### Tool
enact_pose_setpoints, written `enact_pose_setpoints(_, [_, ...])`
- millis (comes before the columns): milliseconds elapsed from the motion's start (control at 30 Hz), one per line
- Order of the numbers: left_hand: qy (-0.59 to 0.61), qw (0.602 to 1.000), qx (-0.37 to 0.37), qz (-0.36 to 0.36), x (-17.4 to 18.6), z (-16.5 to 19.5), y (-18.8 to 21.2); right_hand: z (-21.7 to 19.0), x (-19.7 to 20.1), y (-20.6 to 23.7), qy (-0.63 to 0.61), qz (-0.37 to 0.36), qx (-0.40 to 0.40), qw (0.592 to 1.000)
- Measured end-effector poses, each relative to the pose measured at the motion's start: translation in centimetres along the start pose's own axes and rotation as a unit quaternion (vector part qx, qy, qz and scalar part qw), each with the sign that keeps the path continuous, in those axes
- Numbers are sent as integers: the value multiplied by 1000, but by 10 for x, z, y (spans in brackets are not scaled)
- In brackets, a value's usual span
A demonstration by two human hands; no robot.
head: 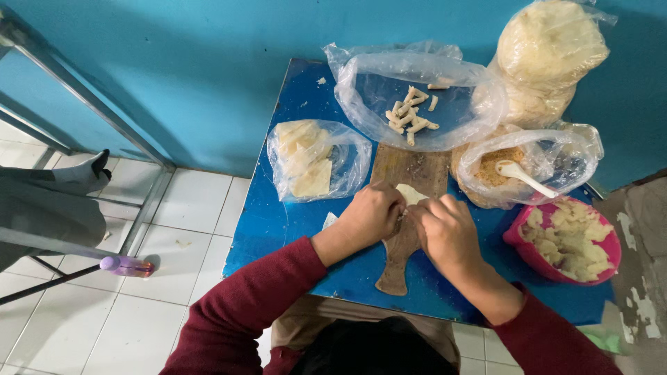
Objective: The person sits at a small table and folds square dough wrappers over a filling, pinching the edges closed by hand. They spoon brown sugar from a plastic bag onto a wrapper, fold it into a triangle, press the edges, and place the finished piece aside, repeating the cycle with dough pieces from a pink bowl.
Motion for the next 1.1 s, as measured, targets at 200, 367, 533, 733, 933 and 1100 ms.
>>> enact_pose_setpoints(200, [23, 999, 38, 13, -2, -7, -2, 18, -10, -3, -68, -51, -61, 995])
enact_pose_setpoints(367, [-83, 996, -35, -10, -6, 3, 0, 50, -33, -7, -164, -114, -135, 970])
enact_pose_setpoints(533, [-173, 980, -66, -68, -9, 8, 3, 63, -41, -7, -257, -144, -185, 937])
enact_pose_setpoints(733, [-138, 988, -48, -43, -8, 5, 1, 22, -14, -5, -100, -26, -43, 994])
enact_pose_setpoints(933, [3, 1000, 11, 24, -1, -7, -6, 16, -14, -10, -61, -40, -54, 996])
enact_pose_setpoints(1100, [-11, 999, -31, -1, 3, -5, -8, 32, -21, -11, -100, -49, -53, 992])
Point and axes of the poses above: each hand's wrist, its own y-axis away from the middle knuckle, its own x-axis out of the back of the hand, z = x × y, the point moved 4 cm from there along -y, towards the middle knuckle, and after that the axes turned 11 degrees about -z, right-handed, at the moved point
